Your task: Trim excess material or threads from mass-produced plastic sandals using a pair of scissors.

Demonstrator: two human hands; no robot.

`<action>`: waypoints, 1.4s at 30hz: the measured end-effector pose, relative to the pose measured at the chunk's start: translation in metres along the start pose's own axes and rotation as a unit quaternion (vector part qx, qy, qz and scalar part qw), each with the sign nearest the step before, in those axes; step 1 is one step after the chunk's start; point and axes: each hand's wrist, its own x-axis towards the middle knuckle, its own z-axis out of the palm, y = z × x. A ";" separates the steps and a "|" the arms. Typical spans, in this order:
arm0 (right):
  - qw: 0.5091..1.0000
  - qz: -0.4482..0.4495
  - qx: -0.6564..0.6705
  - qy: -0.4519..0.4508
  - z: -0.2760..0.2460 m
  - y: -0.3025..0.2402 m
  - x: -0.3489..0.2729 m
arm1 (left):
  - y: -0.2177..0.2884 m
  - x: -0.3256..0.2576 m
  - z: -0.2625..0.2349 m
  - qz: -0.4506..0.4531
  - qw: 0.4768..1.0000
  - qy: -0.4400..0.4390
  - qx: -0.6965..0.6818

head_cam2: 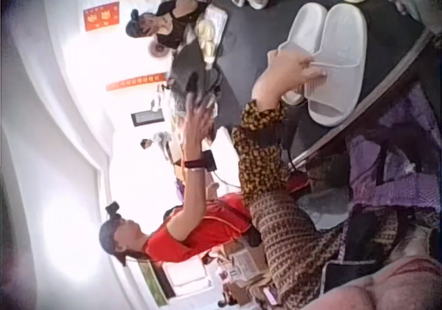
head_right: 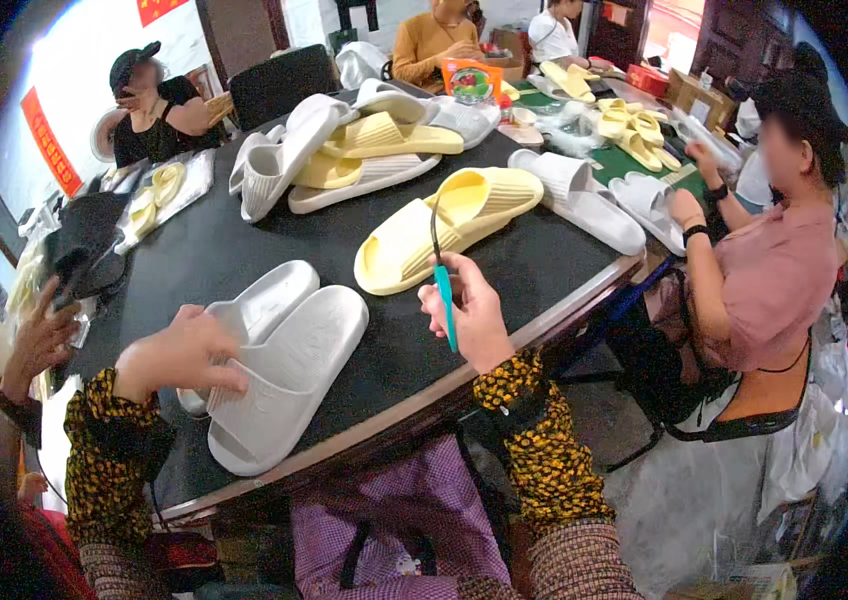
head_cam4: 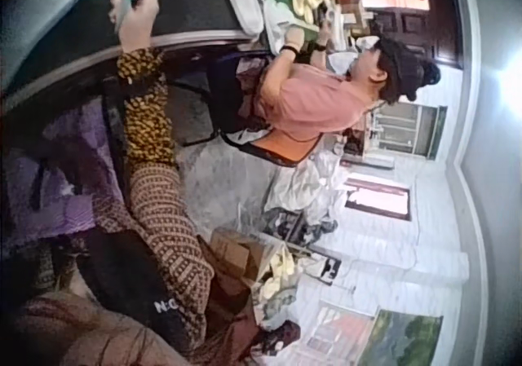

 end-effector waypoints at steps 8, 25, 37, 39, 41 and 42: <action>1.000 -0.005 0.001 0.010 -0.004 0.000 -0.002 | 0.024 -0.015 -0.001 -0.118 0.985 0.077 -0.100; 0.998 -0.023 -0.031 0.046 0.003 -0.001 0.000 | 0.012 -0.023 0.032 -0.113 0.961 0.096 -0.234; 0.998 -0.017 -0.026 0.047 0.003 -0.002 0.000 | 0.034 -0.059 0.021 -0.213 0.907 0.069 -0.356; 0.998 -0.022 -0.024 0.045 0.003 0.000 0.001 | 0.035 -0.073 0.022 -0.219 0.894 0.094 -0.380; 0.998 -0.027 -0.022 0.043 0.002 0.000 0.001 | 0.038 -0.088 0.019 -0.242 0.860 0.139 -0.427; 0.999 -0.027 -0.022 0.040 0.003 -0.001 0.001 | 0.035 -0.094 0.024 -0.242 0.860 0.139 -0.427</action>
